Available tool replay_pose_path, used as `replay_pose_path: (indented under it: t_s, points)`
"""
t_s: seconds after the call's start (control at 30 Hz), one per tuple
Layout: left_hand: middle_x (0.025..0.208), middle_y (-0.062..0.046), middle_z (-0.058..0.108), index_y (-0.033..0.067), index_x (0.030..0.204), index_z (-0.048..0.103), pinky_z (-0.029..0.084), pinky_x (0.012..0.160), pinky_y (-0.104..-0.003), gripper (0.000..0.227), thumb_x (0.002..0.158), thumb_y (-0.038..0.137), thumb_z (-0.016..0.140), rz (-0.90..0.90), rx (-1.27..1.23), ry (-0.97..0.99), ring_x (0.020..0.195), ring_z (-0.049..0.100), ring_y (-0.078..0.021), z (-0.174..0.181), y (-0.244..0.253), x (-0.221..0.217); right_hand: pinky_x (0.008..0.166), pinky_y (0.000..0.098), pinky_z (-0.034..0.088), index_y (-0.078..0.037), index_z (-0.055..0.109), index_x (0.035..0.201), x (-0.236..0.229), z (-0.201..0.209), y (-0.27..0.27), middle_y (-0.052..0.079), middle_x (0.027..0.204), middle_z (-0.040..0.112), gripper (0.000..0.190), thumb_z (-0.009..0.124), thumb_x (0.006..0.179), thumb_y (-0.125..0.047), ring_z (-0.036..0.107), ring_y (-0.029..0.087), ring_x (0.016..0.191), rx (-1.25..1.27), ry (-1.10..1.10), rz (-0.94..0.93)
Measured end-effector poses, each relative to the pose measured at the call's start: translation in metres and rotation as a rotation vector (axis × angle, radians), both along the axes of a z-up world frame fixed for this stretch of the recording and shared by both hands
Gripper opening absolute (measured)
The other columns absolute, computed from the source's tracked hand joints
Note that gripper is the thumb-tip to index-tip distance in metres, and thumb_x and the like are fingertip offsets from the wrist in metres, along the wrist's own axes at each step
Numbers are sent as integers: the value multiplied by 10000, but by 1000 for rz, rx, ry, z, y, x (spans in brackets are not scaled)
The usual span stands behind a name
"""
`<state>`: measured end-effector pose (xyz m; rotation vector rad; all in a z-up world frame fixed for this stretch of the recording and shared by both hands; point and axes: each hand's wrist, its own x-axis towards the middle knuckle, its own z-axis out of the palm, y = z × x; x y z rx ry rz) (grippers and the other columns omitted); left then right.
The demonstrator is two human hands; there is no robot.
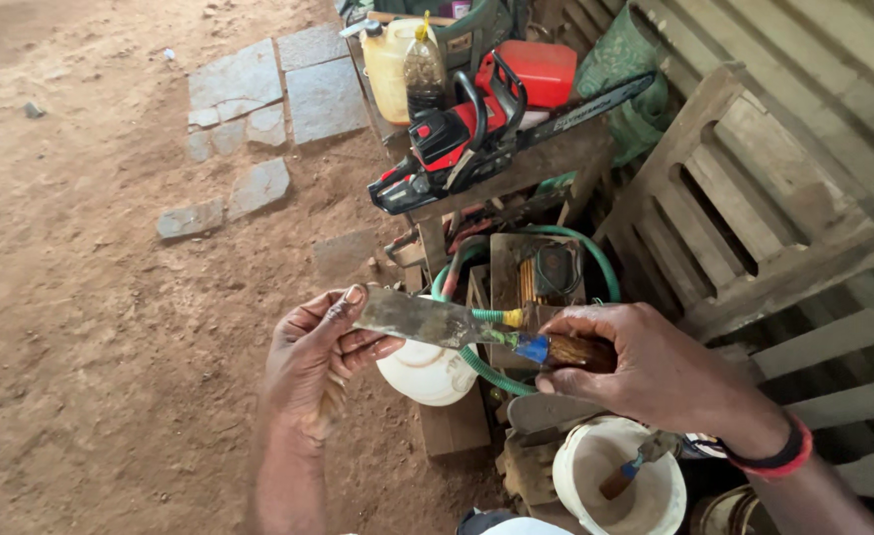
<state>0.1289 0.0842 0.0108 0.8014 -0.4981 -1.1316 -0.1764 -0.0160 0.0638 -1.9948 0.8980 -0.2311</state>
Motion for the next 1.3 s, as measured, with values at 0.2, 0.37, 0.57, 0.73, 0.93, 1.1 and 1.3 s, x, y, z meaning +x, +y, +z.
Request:
replay_pose_path:
  t_s: [0.2, 0.37, 0.57, 0.73, 0.93, 1.1, 1.3]
  points:
    - [943, -228, 770, -59, 1034, 698, 667, 803, -494, 157, 988, 56, 602, -38, 48, 21, 824, 781, -295, 5, -10, 3, 662, 255, 558, -39, 755, 1095, 1, -12, -11, -30, 770, 774, 325, 803, 787, -132, 623, 15, 725, 50, -155, -87]
    - [936, -212, 760, -56, 1020, 693, 670, 803, -520, 129, 994, 52, 627, -60, -50, 70, 841, 787, -301, 13, -9, 3, 533, 371, 487, -81, 813, 1206, -2, -8, -12, 77, 781, 703, 336, 839, 873, -124, 578, 166, 591, 73, -22, -186]
    - [900, -228, 766, -61, 1038, 691, 659, 745, -443, 109, 944, -4, 687, 17, 24, -31, 772, 778, -251, 23, -7, -7, 618, 248, 596, -87, 777, 1158, -3, 7, -14, -11, 881, 754, 415, 864, 754, -119, 700, 48, 713, -154, -113, -140]
    - [871, -193, 744, -89, 1094, 702, 680, 807, -475, 124, 975, -52, 692, -85, -129, 57, 766, 768, -214, 20, -2, -7, 635, 248, 583, -77, 774, 1121, -7, 16, -14, 13, 853, 745, 413, 866, 721, -123, 701, 52, 737, -235, -173, -123]
    - [963, -230, 759, -75, 1059, 679, 657, 855, -519, 107, 984, -32, 616, -127, -129, 102, 869, 785, -293, 23, 10, -5, 696, 251, 588, -64, 764, 1115, -14, 16, -15, 20, 860, 762, 399, 846, 727, -110, 732, 76, 795, -286, -228, -65]
    - [993, -280, 750, -127, 1096, 674, 651, 850, -481, 182, 979, -7, 605, -134, -110, 95, 886, 784, -315, 28, 22, -3, 698, 262, 591, -68, 764, 1127, -15, 20, -12, 28, 898, 735, 393, 838, 744, -115, 744, 83, 802, -315, -243, -42]
    - [953, -255, 749, -108, 1111, 669, 666, 738, -408, 174, 961, -20, 677, -172, -19, 9, 801, 780, -277, 22, 28, 6, 663, 277, 597, -88, 774, 1144, -11, 27, -6, 21, 933, 797, 464, 856, 689, -123, 768, 106, 772, -448, -196, 3]
